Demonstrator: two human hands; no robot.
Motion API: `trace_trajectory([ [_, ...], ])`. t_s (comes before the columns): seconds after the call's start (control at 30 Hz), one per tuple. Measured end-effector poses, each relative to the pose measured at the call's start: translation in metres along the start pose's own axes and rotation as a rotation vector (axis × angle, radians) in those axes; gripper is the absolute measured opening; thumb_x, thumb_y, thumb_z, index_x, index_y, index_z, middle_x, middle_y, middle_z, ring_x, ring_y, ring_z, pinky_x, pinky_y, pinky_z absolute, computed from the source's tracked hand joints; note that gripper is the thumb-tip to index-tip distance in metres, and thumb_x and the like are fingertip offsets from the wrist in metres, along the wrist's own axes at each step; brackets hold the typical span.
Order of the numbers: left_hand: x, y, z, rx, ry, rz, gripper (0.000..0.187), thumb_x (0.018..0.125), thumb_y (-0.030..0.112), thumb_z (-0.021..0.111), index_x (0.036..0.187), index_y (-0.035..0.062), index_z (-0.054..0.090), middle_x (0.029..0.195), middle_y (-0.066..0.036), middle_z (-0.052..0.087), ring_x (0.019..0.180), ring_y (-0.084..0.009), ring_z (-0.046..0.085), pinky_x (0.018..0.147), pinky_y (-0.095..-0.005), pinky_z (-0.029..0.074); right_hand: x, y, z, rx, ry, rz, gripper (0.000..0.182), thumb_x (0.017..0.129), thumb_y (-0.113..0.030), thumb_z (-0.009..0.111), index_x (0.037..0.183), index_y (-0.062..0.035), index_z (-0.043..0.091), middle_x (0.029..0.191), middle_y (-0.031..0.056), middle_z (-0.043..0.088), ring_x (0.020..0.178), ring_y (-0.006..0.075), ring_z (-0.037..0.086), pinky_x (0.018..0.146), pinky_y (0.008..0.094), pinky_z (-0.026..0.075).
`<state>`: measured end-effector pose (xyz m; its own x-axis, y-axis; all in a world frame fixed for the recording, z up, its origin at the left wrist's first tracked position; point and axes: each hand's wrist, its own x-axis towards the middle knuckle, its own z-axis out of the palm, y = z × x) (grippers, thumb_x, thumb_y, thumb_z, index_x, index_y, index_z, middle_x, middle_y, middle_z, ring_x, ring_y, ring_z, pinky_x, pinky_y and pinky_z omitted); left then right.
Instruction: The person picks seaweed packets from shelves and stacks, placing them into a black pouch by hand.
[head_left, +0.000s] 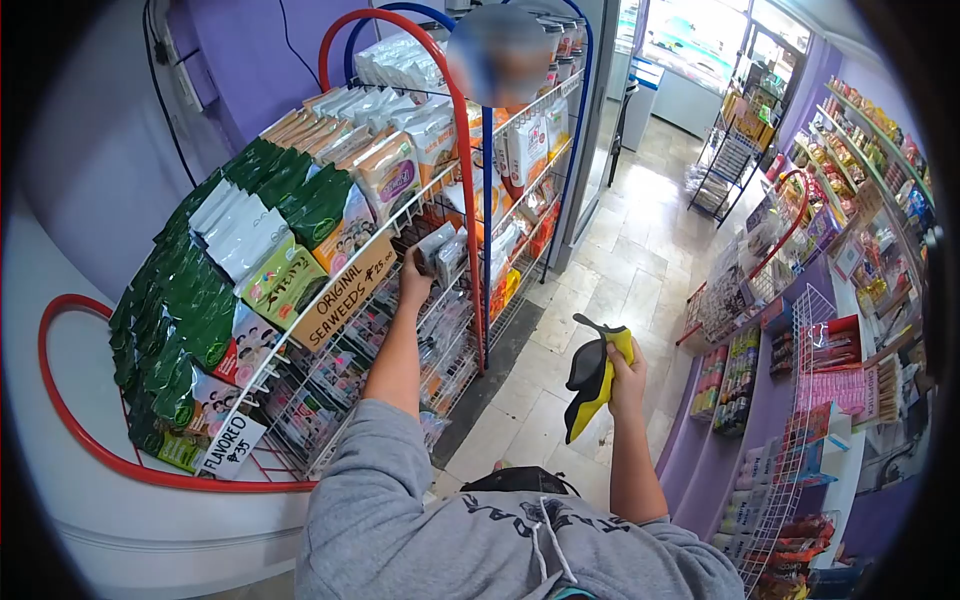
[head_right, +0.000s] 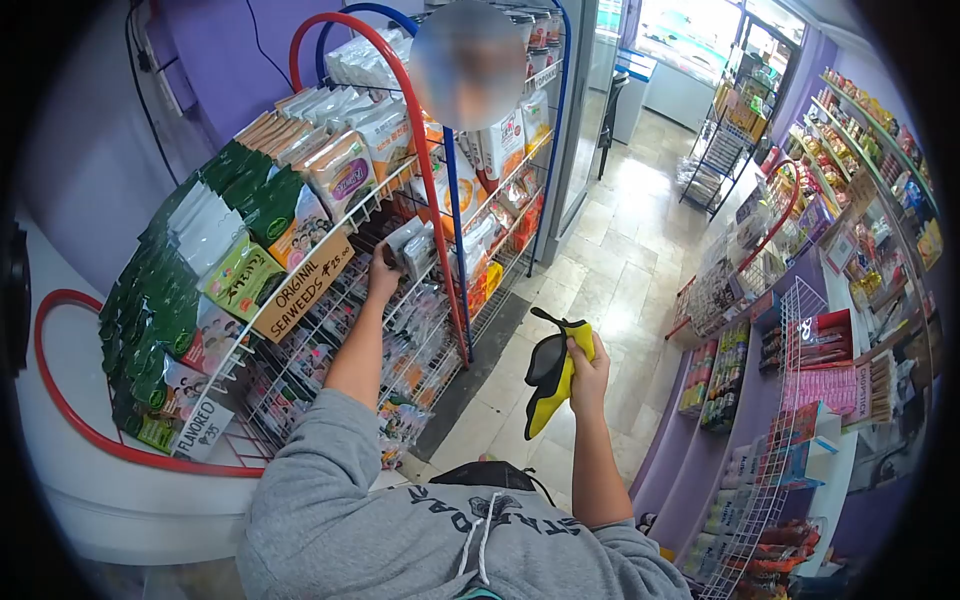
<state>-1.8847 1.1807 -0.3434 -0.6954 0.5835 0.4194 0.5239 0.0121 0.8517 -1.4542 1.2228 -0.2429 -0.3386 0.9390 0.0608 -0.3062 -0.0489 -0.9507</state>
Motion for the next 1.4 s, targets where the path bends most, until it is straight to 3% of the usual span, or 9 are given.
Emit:
trace_trajectory([
  [0.37,-0.031,0.037,0.019,0.244,0.124,-0.263,0.067,0.076,-0.002,0.055,0.138,0.0055,0.032,0.125,-0.023,0.052,0.115,-0.0373,0.051,0.096,-0.0400,0.040,-0.021,0.007,-0.007,0.015,0.033,-0.011,0.014,0.088,-0.007,0.058,0.101,-0.0011,0.058,0.086,-0.0008,0.058,0.076,0.0065,0.053,0.067,0.0205,0.042],
  [0.43,-0.033,0.035,0.021,0.253,0.104,-0.217,0.070,0.076,-0.002,0.053,0.141,0.0041,0.027,0.126,-0.026,0.049,0.117,-0.0390,0.049,0.099,-0.0409,0.038,-0.029,0.005,-0.014,0.001,0.050,-0.015,0.014,0.088,-0.006,0.057,0.101,-0.0011,0.058,0.086,-0.0009,0.059,0.076,0.0068,0.053,0.067,0.0205,0.043],
  [0.53,-0.036,0.029,0.021,0.296,0.094,-0.173,0.083,0.077,-0.002,0.052,0.147,0.0129,0.011,0.130,-0.022,0.049,0.115,-0.0391,0.050,0.093,-0.0474,0.041,-0.045,-0.002,-0.019,-0.008,0.094,-0.050,0.016,0.088,-0.007,0.057,0.103,-0.0016,0.058,0.085,-0.0013,0.057,0.073,0.0064,0.053,0.065,0.0202,0.042],
  [0.77,-0.052,0.054,0.002,0.334,-0.040,-0.143,0.082,0.076,-0.001,0.050,0.147,0.0140,0.013,0.137,-0.020,0.043,0.114,-0.0380,0.052,0.092,-0.0514,0.040,-0.117,-0.016,-0.033,0.031,0.205,-0.153,0.017,0.087,-0.007,0.058,0.104,-0.0018,0.058,0.086,-0.0010,0.057,0.074,0.0067,0.053,0.065,0.0206,0.043],
  [0.83,-0.056,0.069,-0.002,0.307,-0.127,-0.199,0.082,0.075,-0.004,0.049,0.147,0.0137,0.013,0.139,-0.021,0.039,0.119,-0.0378,0.048,0.096,-0.0474,0.039,-0.153,-0.018,-0.038,0.012,0.255,-0.136,0.013,0.088,-0.007,0.058,0.100,-0.0015,0.058,0.086,-0.0006,0.059,0.077,0.0075,0.054,0.071,0.0212,0.043],
  [0.9,-0.058,0.065,-0.007,0.227,-0.189,-0.128,0.078,0.072,-0.007,0.050,0.143,0.0041,0.021,0.141,-0.023,0.036,0.128,-0.0356,0.039,0.105,-0.0373,0.032,-0.198,-0.019,-0.041,-0.007,0.325,-0.158,0.014,0.087,-0.006,0.058,0.100,-0.0013,0.059,0.086,-0.0006,0.059,0.077,0.0076,0.054,0.071,0.0211,0.043],
  [1.03,-0.065,0.051,-0.001,0.220,-0.200,0.038,0.076,0.072,-0.006,0.049,0.143,0.0035,0.023,0.139,-0.023,0.039,0.129,-0.0352,0.037,0.105,-0.0358,0.031,-0.287,-0.007,-0.050,0.023,0.501,-0.155,0.018,0.087,-0.005,0.058,0.104,-0.0008,0.059,0.088,-0.0002,0.060,0.079,0.0082,0.055,0.071,0.0210,0.043],
  [1.27,-0.231,0.113,0.033,-0.067,-0.041,0.273,0.059,0.072,-0.009,0.045,0.130,0.0010,0.042,0.125,-0.023,0.049,0.115,-0.0374,0.047,0.101,-0.0418,0.034,-0.415,-0.014,-0.039,0.074,0.654,-0.194,0.020,0.085,-0.005,0.060,0.105,-0.0008,0.059,0.091,0.0010,0.061,0.080,0.0087,0.056,0.070,0.0216,0.044],
  [1.4,-0.371,0.153,0.044,-0.091,-0.480,0.321,0.059,0.070,-0.008,0.048,0.128,0.0014,0.045,0.125,-0.018,0.053,0.115,-0.0350,0.049,0.101,-0.0385,0.035,-0.474,-0.033,-0.039,0.052,0.662,-0.256,0.023,0.087,-0.002,0.057,0.109,0.0008,0.057,0.093,0.0009,0.061,0.084,0.0092,0.056,0.076,0.0217,0.044],
])
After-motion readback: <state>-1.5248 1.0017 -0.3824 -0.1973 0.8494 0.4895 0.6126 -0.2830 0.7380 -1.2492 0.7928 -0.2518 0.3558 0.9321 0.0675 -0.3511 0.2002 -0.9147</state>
